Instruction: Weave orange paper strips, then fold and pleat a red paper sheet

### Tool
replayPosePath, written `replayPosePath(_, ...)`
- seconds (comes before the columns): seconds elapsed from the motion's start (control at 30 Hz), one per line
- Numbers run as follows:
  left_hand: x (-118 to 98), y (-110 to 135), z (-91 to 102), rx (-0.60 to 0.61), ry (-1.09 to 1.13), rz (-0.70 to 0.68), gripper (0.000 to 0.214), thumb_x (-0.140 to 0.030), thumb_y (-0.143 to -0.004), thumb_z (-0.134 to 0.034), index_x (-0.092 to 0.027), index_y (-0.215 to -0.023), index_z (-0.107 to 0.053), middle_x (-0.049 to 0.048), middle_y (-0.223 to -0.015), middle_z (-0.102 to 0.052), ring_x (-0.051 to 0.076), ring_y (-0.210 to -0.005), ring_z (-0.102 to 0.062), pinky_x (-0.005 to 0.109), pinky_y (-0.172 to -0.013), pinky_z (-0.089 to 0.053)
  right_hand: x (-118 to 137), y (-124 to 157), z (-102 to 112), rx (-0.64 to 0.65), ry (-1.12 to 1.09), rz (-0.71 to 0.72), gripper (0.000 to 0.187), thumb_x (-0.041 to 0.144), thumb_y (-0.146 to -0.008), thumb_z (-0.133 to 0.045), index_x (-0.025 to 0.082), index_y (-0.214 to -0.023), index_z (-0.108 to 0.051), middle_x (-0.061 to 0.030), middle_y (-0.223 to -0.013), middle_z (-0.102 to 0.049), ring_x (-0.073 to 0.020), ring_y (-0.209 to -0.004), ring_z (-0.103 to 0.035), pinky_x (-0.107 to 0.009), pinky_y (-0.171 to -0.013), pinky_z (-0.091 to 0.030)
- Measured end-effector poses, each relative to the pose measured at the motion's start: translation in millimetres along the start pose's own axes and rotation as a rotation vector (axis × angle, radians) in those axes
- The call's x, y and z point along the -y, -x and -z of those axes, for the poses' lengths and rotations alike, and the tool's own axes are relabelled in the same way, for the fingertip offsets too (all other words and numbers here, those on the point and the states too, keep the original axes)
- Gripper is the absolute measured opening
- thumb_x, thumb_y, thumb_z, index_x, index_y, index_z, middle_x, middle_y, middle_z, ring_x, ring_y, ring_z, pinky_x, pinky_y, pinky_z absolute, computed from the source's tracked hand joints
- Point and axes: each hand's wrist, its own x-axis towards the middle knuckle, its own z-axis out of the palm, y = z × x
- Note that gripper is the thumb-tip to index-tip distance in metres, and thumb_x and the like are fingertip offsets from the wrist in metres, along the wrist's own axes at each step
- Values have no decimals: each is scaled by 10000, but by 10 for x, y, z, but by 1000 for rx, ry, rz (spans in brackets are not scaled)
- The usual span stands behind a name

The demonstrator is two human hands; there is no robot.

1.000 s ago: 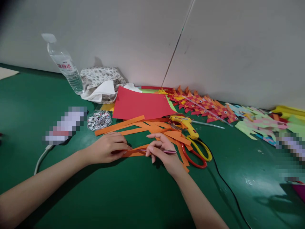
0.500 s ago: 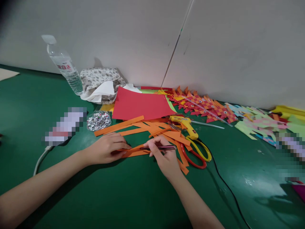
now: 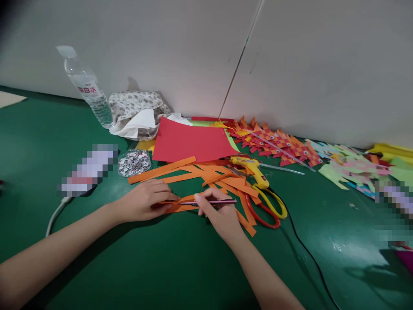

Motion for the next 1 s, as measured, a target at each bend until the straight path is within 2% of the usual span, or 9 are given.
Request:
replayPosePath(0.33, -7, -4, 10, 10, 0, 5, 214, -226, -911, -487, -204, -1058, -642, 43, -885, -660, 165, -807, -592, 291, -728, -449, -11, -24, -65, 101, 55, -51, 246, 422, -799, -646, 188, -723, -660, -1, -615, -667, -92, -502, -537, -213, -503, -455)
replayPosePath(0.6, -3, 4, 12, 27, 8, 15, 218, -225, -908, -493, -213, -1081, -625, 37, -909, -657, 165, -830, -594, 295, -751, -449, 16, -48, -16, 103, 74, -63, 271, 444, -788, -654, 183, -716, -662, -21, -617, -674, -126, -543, -576, -239, -510, -452)
replayPosePath(1.0, 6, 15, 8, 28, 12, 11, 206, -212, -902, -506, -200, -1079, -611, 48, -952, -666, 170, -861, -607, 293, -785, -449, -58, -57, 135, -77, 13, -8, 289, 436, -743, -717, 177, -644, -638, -13, -544, -632, -130, -500, -546, -249, -488, -422)
